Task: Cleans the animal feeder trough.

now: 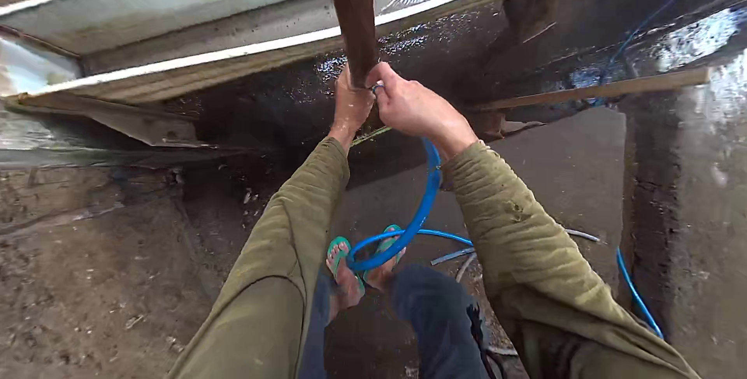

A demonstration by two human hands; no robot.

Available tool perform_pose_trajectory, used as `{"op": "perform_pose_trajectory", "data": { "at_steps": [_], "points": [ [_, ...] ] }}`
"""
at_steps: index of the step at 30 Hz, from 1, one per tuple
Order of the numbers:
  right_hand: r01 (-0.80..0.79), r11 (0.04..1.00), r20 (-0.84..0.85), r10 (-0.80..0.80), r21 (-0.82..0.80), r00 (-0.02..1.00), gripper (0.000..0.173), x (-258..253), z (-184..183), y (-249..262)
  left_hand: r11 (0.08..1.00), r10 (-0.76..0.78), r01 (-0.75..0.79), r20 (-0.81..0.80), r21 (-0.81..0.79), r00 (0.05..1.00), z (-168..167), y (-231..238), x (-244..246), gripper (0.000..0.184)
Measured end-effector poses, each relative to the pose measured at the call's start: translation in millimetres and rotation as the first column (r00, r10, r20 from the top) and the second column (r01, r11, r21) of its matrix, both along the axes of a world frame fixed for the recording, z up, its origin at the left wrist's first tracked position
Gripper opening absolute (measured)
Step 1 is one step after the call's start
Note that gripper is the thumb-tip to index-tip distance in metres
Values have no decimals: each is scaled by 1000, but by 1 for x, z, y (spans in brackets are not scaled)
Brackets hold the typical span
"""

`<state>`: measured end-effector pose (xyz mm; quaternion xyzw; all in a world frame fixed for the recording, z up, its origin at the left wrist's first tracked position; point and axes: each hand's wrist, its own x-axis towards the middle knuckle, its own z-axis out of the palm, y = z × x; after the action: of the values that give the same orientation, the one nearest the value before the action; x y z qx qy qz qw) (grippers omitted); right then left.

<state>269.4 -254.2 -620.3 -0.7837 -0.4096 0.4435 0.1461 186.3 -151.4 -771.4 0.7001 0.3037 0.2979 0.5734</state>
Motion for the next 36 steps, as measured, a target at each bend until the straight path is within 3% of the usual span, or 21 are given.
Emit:
{"op": "perform_pose_trajectory", "data": {
  "at_steps": [3,7,10,12,16,19,21,22,25,28,30,33,36],
  "points": [
    [-18,1000,-4,18,-22,1000,41,2,-73,6,1000,16,-16,143,-1,990,-64,22,7,39],
    [-4,999,-13,4,-39,1000,39,-3,-172,15,997,76,-73,91,-35,993,-119,45,12,57],
    [13,999,-14,-14,-49,1000,45,-12,-224,28,996,89,-86,82,-34,993,-143,44,9,66],
    [43,999,-3,-43,-1,999,48,-20,-249,35,997,74,-74,-2,-28,997,-160,42,2,74],
    [92,995,-40,-90,44,995,48,-34,-295,30,1000,9,-14,-195,-24,981,-223,33,-21,66],
    [140,990,-62,-138,32,988,47,-34,-302,15,993,-116,97,-437,-66,892,-257,18,-43,68],
    [137,989,-54,-140,-48,989,50,-34,-297,9,978,-208,175,-646,-116,734,-254,6,-55,64],
    [122,988,-72,-129,-92,989,51,-35,-298,3,964,-265,181,-672,-194,692,-248,-4,-59,55],
    [164,974,-269,-201,-153,942,50,-38,-296,-2,819,-400,95,-444,-566,802,-212,-18,-54,40],
    [197,969,-288,-234,-150,929,39,-41,-291,-7,751,-388,113,-296,-651,873,-193,-13,-54,39],
    [170,969,-96,-190,-182,977,35,-36,-297,-10,783,-428,161,-332,-601,840,-184,-3,-64,44],
    [192,922,148,-150,-336,978,46,-30,-294,-28,873,-482,323,-555,-365,678,-173,17,-97,32],
    [270,863,257,-171,-426,951,54,-26,-284,-45,865,-443,460,-734,-200,514,-160,49,-140,30]
  ]
}}
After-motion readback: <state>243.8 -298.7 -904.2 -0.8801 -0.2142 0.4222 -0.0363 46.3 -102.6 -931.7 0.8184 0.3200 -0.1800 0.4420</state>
